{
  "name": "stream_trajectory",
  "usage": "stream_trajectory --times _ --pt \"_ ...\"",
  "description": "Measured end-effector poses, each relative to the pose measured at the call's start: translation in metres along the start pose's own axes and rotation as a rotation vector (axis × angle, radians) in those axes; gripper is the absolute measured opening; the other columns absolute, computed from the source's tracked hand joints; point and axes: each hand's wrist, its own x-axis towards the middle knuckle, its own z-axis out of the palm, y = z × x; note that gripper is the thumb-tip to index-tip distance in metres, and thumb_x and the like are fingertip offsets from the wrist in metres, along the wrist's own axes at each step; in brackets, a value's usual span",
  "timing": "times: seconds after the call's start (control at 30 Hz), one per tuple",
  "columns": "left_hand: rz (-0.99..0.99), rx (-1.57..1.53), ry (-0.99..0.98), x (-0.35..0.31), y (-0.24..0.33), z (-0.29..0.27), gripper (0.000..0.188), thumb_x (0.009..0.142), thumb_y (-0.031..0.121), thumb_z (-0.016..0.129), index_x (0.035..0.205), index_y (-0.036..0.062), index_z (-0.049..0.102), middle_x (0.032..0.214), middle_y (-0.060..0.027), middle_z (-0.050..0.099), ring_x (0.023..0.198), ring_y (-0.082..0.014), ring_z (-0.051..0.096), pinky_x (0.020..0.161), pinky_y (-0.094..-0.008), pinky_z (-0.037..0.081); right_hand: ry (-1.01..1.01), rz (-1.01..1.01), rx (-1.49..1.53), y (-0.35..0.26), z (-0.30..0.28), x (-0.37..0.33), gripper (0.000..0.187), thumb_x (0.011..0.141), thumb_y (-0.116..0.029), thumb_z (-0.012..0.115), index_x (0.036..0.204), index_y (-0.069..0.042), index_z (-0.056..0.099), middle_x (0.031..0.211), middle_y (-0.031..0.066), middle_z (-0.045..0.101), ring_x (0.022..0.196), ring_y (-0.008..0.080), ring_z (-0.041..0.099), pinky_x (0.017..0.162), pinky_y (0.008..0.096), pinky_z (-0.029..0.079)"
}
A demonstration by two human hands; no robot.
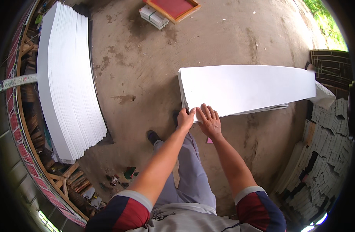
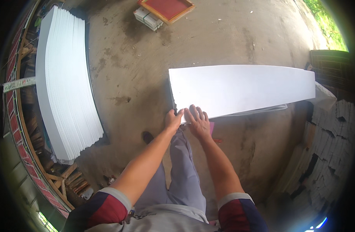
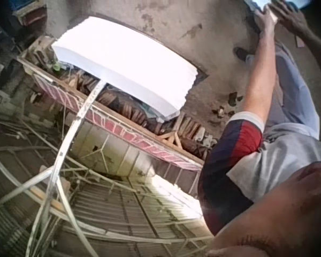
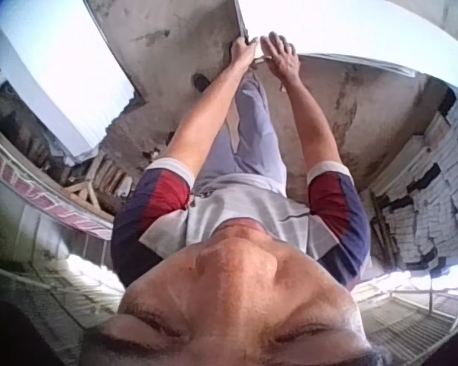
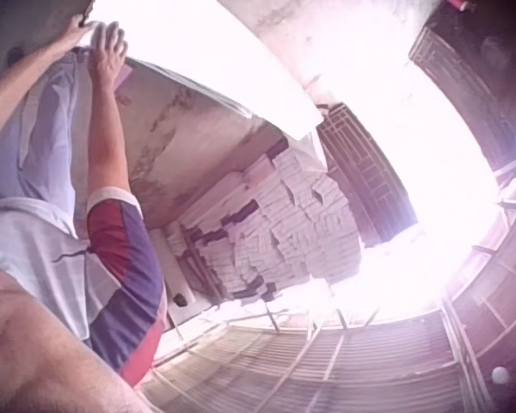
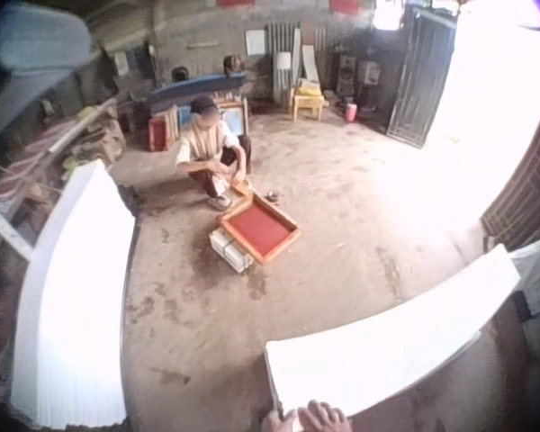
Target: The person repeatedly picks up individual white paper sheets from a pile on the floor and places them onto a growing stack. The person also briefly handles a long wooden plank, moving it aside before resuming the paper stacking task.
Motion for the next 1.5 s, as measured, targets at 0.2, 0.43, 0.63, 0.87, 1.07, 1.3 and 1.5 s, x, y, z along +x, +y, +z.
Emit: stream_trajectory --times 0.2,0.43,0.63,0.87,1.07,1.3,1.5 --pt "-0.117 -0.367 0.014 -0.043 0.002 -0.117 0.037 0.095 0.031 0.080 0.105 -0.0034 0.073 0.095 -0.0066 0.074 0.086 -0.0155 0.065 0.076 -0.0358 0.051 0.216 -0.096 -0.119 0.053 -0.035 -0.011 0.068 0.079 -0.009 0.068 0.146 -0.017 0.061 0.152 0.0088 0.059 0.136 0.0331 0.057 0.114 0.0516 0.046" --pt "-0.089 0.596 0.155 -0.085 0.008 -0.294 0.090 0.088 0.042 0.085 0.157 0.0023 0.043 0.153 -0.0207 0.054 0.142 -0.0364 0.051 0.116 -0.0632 0.038 0.140 -0.210 -0.158 -0.017 -0.030 -0.003 0.067 0.080 -0.017 0.070 0.146 -0.016 0.061 0.138 0.0111 0.064 0.115 0.0303 0.066 0.085 0.0446 0.056" --pt "0.734 1.170 0.066 -0.128 0.049 -0.238 0.070 0.080 0.036 0.087 0.143 0.0146 0.065 0.153 -0.0089 0.060 0.150 -0.0366 0.045 0.127 -0.0654 0.019 -0.003 -0.163 0.023 -0.161 -0.071 0.043 0.063 0.080 -0.023 0.076 0.141 -0.015 0.064 0.130 0.0079 0.069 0.108 0.0230 0.070 0.073 0.0400 0.060" --pt "0.795 1.131 0.339 -0.123 0.044 -0.285 0.040 0.084 0.011 0.073 0.122 0.0199 0.079 0.131 -0.0014 0.076 0.126 -0.0295 0.066 0.123 -0.0617 0.026 0.055 -0.202 0.222 -0.138 -0.111 0.026 0.062 0.079 -0.016 0.073 0.141 -0.014 0.064 0.145 0.0071 0.066 0.132 0.0279 0.063 0.107 0.0438 0.051" --pt "0.581 1.048 0.345 -0.155 0.025 -0.388 0.048 0.078 0.007 0.074 0.122 0.0221 0.080 0.129 -0.0005 0.077 0.127 -0.0276 0.067 0.126 -0.0613 0.020 0.017 -0.190 0.141 0.012 -0.143 -0.035 0.056 0.077 -0.007 0.070 0.132 -0.010 0.066 0.135 0.0110 0.067 0.126 0.0304 0.063 0.103 0.0444 0.050" --pt "0.447 0.969 0.385 -0.211 -0.007 -0.451 0.057 0.075 0.005 0.073 0.128 0.0244 0.077 0.138 0.0034 0.073 0.133 -0.0254 0.063 0.121 -0.0584 0.034 -0.059 -0.140 0.007 0.068 -0.107 -0.058 0.072 0.079 -0.008 0.076 0.148 -0.021 0.061 0.141 0.0151 0.064 0.123 0.0417 0.065 0.093 0.0522 0.058" --pt "0.410 0.913 0.691 -0.252 -0.069 -0.500 0.061 0.074 0.005 0.074 0.131 0.0266 0.075 0.140 0.0056 0.072 0.133 -0.0238 0.063 0.119 -0.0526 0.039 -0.106 -0.107 -0.002 -0.007 -0.147 -0.003 0.082 0.081 0.005 0.059 0.157 -0.025 0.052 0.154 0.0172 0.059 0.140 0.0427 0.057 0.112 0.0515 0.051"
